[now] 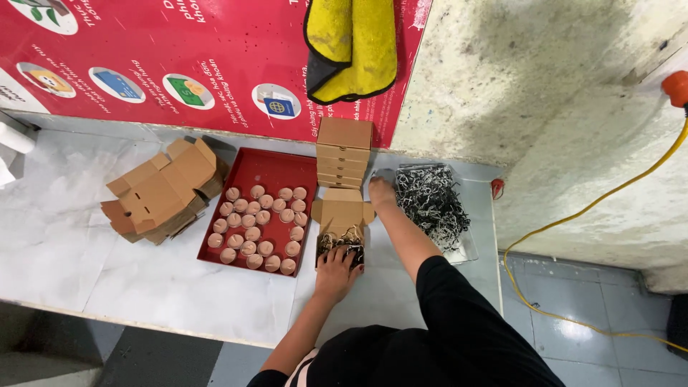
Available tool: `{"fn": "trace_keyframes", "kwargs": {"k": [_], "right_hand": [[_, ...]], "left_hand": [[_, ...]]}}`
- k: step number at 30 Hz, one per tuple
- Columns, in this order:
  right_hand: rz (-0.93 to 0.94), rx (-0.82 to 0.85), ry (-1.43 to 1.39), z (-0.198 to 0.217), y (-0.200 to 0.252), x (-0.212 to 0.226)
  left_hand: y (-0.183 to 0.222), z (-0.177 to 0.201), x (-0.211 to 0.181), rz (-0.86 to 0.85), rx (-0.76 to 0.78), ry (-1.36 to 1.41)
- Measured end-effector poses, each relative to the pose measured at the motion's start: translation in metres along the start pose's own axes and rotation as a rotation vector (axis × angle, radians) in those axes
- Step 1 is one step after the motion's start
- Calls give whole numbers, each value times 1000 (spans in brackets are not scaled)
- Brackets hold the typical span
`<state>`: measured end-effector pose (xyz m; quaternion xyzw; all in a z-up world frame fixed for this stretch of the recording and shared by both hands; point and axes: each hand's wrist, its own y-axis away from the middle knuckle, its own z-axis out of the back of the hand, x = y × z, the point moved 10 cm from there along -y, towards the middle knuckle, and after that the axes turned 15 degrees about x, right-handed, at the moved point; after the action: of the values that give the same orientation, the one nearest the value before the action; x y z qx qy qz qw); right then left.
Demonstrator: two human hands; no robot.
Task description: Packaging small round candles into small boxes with paper filler and plastic bags.
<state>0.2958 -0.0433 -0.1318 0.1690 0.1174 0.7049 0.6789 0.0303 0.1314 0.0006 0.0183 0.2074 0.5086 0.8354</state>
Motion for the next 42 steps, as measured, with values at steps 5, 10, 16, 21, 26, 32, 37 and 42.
{"fn": "trace_keyframes", "kwargs": {"k": [5, 10, 16, 21, 26, 32, 37, 42], "right_hand": [[246, -180, -268, 66, 44, 5], [421, -335, -781, 155, 139, -56], [287, -550, -353, 158, 230, -129], [381, -597, -138, 150, 274, -128], [424, -350, -290, 168, 289, -88], [435, 112, -305, 17, 176, -129], [434, -225, -522, 74, 184, -139], [414, -117, -72, 63, 191, -115]], "left_hand": [[-6, -3, -1, -5, -1, -20], [-6, -4, 3, -18, -18, -7], [-3, 0, 2, -68, -135, 39], [-7, 25, -4, 12, -189, 137], [-21, 57, -42, -122, -256, 186], [-51, 35, -91, -332, -99, 198], [-71, 37, -137, -520, -33, 255], [-101, -3, -151, -471, 98, 78]]}}
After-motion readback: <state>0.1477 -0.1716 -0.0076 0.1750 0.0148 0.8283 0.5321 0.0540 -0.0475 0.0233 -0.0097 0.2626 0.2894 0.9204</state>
